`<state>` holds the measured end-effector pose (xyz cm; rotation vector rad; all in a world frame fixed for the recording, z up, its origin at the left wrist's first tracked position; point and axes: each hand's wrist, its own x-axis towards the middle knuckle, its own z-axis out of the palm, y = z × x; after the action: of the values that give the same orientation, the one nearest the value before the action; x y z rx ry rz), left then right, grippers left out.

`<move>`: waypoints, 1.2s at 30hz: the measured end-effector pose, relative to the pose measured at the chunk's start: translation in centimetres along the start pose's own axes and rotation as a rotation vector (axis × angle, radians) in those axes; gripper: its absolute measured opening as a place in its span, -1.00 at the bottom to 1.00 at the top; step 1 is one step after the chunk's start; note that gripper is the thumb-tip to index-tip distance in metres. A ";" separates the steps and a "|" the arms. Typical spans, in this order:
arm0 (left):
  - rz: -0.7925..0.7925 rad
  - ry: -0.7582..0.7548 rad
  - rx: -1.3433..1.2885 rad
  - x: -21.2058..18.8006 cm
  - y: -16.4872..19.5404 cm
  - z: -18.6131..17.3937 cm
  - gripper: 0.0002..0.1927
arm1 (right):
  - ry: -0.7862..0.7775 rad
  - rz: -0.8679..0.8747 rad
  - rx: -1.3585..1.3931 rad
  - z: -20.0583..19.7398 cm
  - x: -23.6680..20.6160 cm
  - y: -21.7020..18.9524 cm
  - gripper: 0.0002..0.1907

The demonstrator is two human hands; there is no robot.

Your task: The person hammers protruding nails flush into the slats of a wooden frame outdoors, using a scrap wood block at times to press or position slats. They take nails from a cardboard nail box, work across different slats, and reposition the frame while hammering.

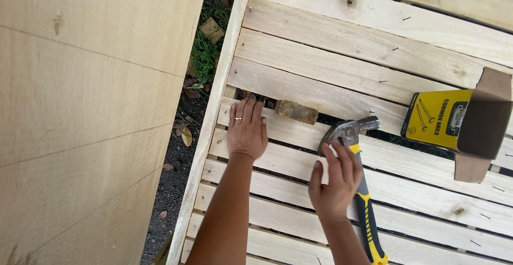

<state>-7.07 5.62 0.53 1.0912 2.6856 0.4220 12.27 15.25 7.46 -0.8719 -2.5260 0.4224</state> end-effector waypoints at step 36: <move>-0.010 -0.179 0.013 0.8 2.2 -1.2 -0.48 | -0.763 0.333 0.379 -2.4 0.8 -5.5 -0.72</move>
<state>-6.60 7.43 2.34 1.0652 2.5389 0.2909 10.10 11.91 12.02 -1.1252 -2.7676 1.5350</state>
